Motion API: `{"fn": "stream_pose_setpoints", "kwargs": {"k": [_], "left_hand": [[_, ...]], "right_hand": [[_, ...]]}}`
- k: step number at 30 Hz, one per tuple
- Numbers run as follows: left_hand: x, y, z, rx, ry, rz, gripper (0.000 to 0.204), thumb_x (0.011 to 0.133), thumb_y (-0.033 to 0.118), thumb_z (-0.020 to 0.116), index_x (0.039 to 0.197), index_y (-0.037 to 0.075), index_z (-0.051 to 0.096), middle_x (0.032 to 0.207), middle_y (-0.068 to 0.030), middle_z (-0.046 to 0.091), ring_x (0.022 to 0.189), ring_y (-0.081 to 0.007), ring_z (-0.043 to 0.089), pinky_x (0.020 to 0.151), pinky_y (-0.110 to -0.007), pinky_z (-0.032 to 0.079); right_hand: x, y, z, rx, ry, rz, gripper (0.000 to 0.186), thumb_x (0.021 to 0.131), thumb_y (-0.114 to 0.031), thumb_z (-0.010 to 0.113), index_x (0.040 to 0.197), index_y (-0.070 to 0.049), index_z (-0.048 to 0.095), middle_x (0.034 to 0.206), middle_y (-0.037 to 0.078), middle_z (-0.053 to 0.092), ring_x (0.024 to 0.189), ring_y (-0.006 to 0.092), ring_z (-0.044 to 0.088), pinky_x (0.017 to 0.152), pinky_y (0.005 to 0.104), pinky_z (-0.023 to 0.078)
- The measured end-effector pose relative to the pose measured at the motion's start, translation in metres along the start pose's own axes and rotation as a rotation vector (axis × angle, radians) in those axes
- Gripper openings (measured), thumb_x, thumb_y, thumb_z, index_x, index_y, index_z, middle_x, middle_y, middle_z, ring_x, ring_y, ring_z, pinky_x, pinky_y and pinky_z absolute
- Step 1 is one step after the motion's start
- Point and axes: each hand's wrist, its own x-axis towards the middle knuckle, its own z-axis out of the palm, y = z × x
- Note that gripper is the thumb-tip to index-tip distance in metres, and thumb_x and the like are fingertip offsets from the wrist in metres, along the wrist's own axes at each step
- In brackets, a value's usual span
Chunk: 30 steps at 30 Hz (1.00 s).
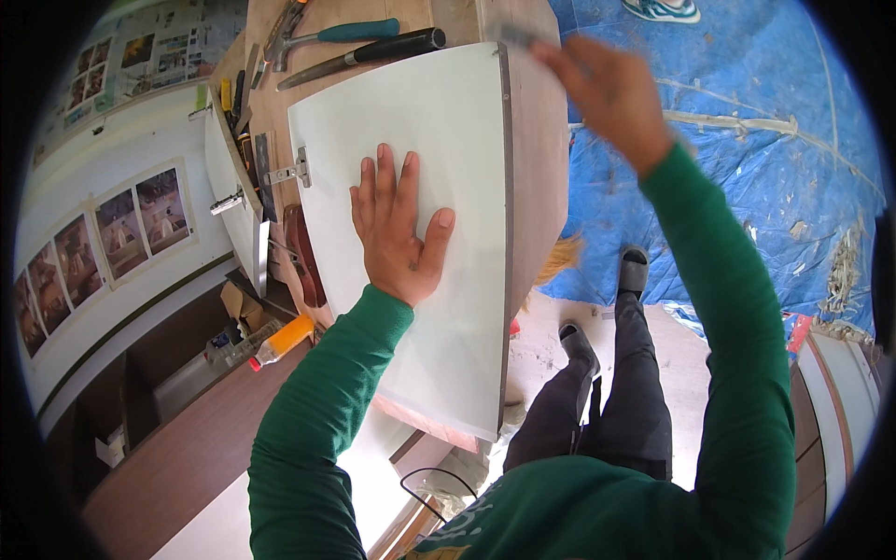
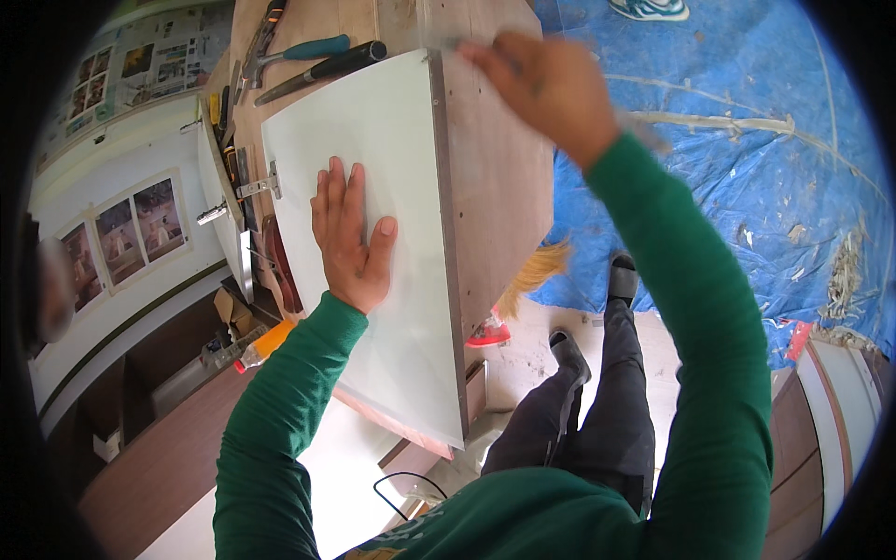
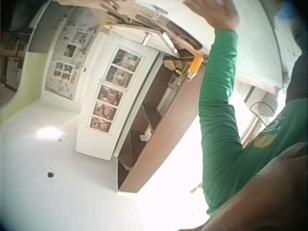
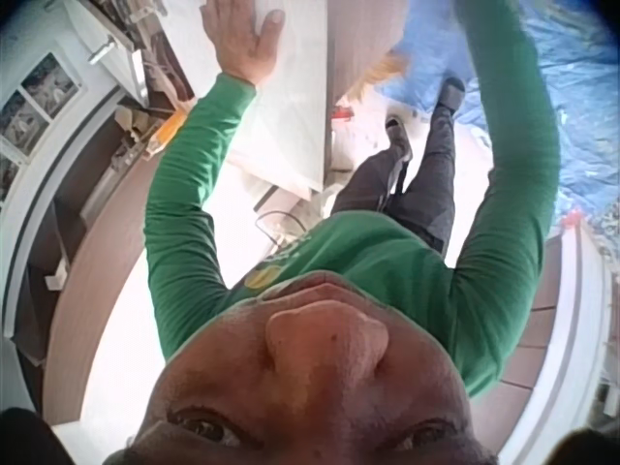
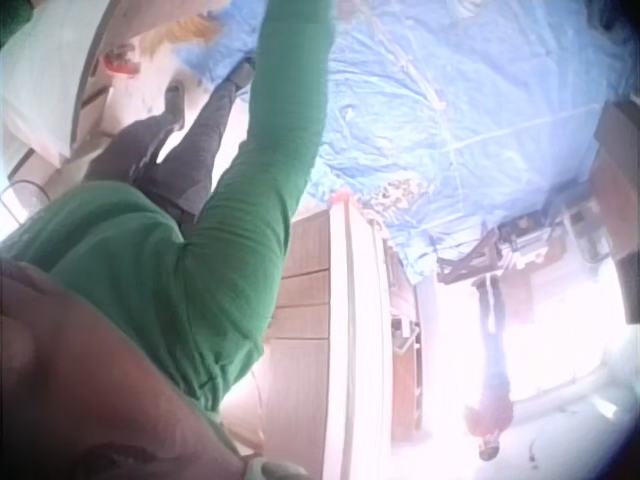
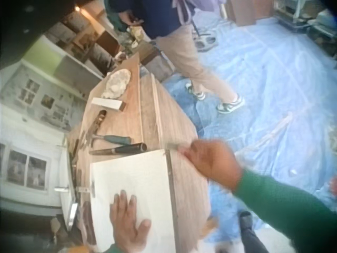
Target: The person sands the edges of a white cabinet door with a sanding block, flips the door to work on different sides, and wipes the surface with a cloth. The person also uses a utility knife to trim the edge of the door.
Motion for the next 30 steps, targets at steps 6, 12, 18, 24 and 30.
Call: {"fn": "stream_pose_setpoints", "kwargs": {"k": [6, 12, 18, 24, 30], "left_hand": [[0.004, 0.004, -0.002, -0.008, -0.016, -0.009, 0.07, 0.101, 0.049, 0.054, 0.158, 0.011, 0.042, 0.167, -0.0233, 0.029, 0.155, -0.0477, 0.022, 0.123, -0.063, 0.01], [0.004, 0.004, -0.003, 0.0, -0.02, -0.013, 0.07, 0.101, 0.049, 0.054, 0.158, 0.011, 0.042, 0.168, -0.0227, 0.029, 0.155, -0.0468, 0.021, 0.123, -0.063, 0.01], [0.003, 0.003, -0.003, 0.016, -0.025, -0.017, 0.07, 0.101, 0.049, 0.055, 0.158, 0.011, 0.042, 0.168, -0.0222, 0.028, 0.156, -0.0463, 0.021, 0.123, -0.063, 0.009], [0.004, 0.002, -0.002, 0.007, -0.027, -0.015, 0.07, 0.101, 0.049, 0.054, 0.158, 0.011, 0.042, 0.168, -0.0225, 0.028, 0.156, -0.0462, 0.021, 0.123, -0.063, 0.009], [0.006, 0.003, -0.003, -0.005, -0.025, -0.016, 0.07, 0.101, 0.049, 0.053, 0.158, 0.009, 0.043, 0.167, -0.0236, 0.029, 0.155, -0.0474, 0.02, 0.123, -0.063, 0.009]], "right_hand": [[-0.187, -0.088, -0.024, 0.218, -0.65, -0.198, 0.026, 0.094, -0.036, 0.072, 0.083, -0.013, 0.069, 0.07, 0.008, 0.063, 0.057, 0.0287, 0.064, 0.05, 0.0413, 0.049], [-0.148, -0.083, -0.025, 0.121, -0.546, -0.368, 0.03, 0.092, -0.037, 0.075, 0.08, -0.011, 0.067, 0.067, 0.008, 0.062, 0.054, 0.0299, 0.062, 0.048, 0.0416, 0.047], [0.011, -0.029, -0.009, -0.043, -0.138, -0.116, 0.044, 0.098, -0.048, 0.069, 0.085, -0.006, 0.072, 0.066, 0.018, 0.06, 0.056, 0.036, 0.061, 0.051, 0.0428, 0.044], [0.039, -0.011, -0.014, -0.064, -0.026, 0.01, 0.051, 0.099, -0.054, 0.063, 0.078, -0.008, 0.069, 0.062, 0.018, 0.06, 0.058, 0.038, 0.061, 0.053, 0.0449, 0.047], [-0.162, -0.071, -0.005, 0.459, -0.523, -0.191, 0.033, 0.09, -0.038, 0.077, 0.079, -0.009, 0.064, 0.07, 0.01, 0.059, 0.063, 0.031, 0.061, 0.057, 0.0424, 0.048]]}}
